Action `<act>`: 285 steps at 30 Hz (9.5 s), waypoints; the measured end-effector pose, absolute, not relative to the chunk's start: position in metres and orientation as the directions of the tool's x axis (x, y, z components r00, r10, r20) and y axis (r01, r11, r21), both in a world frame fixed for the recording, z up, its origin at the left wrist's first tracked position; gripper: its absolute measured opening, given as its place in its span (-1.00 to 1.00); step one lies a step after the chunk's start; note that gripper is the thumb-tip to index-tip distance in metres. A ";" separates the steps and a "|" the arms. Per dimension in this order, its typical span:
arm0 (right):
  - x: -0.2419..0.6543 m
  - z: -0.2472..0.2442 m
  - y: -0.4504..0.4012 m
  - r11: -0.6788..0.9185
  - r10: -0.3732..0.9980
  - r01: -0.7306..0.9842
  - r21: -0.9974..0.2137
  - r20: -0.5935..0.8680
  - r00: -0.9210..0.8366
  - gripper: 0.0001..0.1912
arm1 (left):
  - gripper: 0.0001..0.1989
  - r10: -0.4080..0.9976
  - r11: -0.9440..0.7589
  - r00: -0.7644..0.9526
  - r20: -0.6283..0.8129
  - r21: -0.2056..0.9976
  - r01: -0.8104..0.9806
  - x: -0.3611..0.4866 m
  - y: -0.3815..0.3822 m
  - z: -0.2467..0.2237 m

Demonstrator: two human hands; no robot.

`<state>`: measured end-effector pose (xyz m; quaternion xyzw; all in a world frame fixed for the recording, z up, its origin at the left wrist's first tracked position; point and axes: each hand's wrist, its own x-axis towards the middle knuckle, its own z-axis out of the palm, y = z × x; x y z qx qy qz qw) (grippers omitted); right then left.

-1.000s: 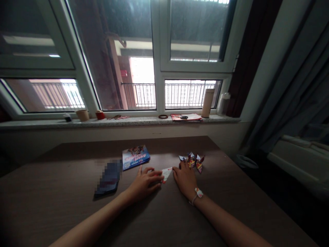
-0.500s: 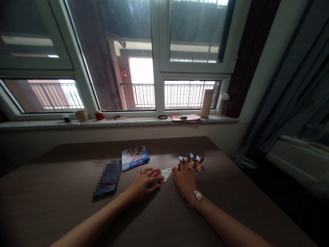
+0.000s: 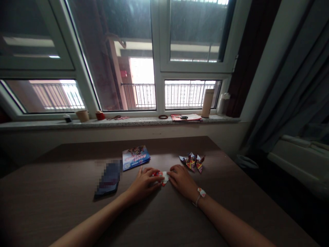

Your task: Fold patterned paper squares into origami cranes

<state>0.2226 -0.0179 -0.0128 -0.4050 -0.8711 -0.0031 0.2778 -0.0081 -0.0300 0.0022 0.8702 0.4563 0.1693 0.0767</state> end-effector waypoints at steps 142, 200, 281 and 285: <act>0.225 -0.008 -0.010 0.469 0.880 0.370 -0.802 0.390 -0.270 -0.57 | -0.71 0.923 -0.377 0.300 0.239 0.707 0.598 0.001 -0.024 0.005; 0.232 -0.008 -0.016 0.747 0.665 0.516 -0.420 0.461 -0.588 -0.75 | -0.73 0.853 -0.512 0.424 0.303 0.637 0.576 -0.002 -0.022 0.000; 0.221 -0.007 -0.032 0.801 0.598 0.481 -0.357 0.459 -0.657 -0.83 | -0.77 0.902 -0.424 0.345 0.260 0.384 0.820 0.000 -0.027 -0.003; 0.221 -0.007 -0.031 0.780 0.624 0.493 -0.385 0.435 -0.649 -0.84 | -0.75 0.915 -0.395 0.330 0.231 0.358 0.846 0.002 -0.030 -0.001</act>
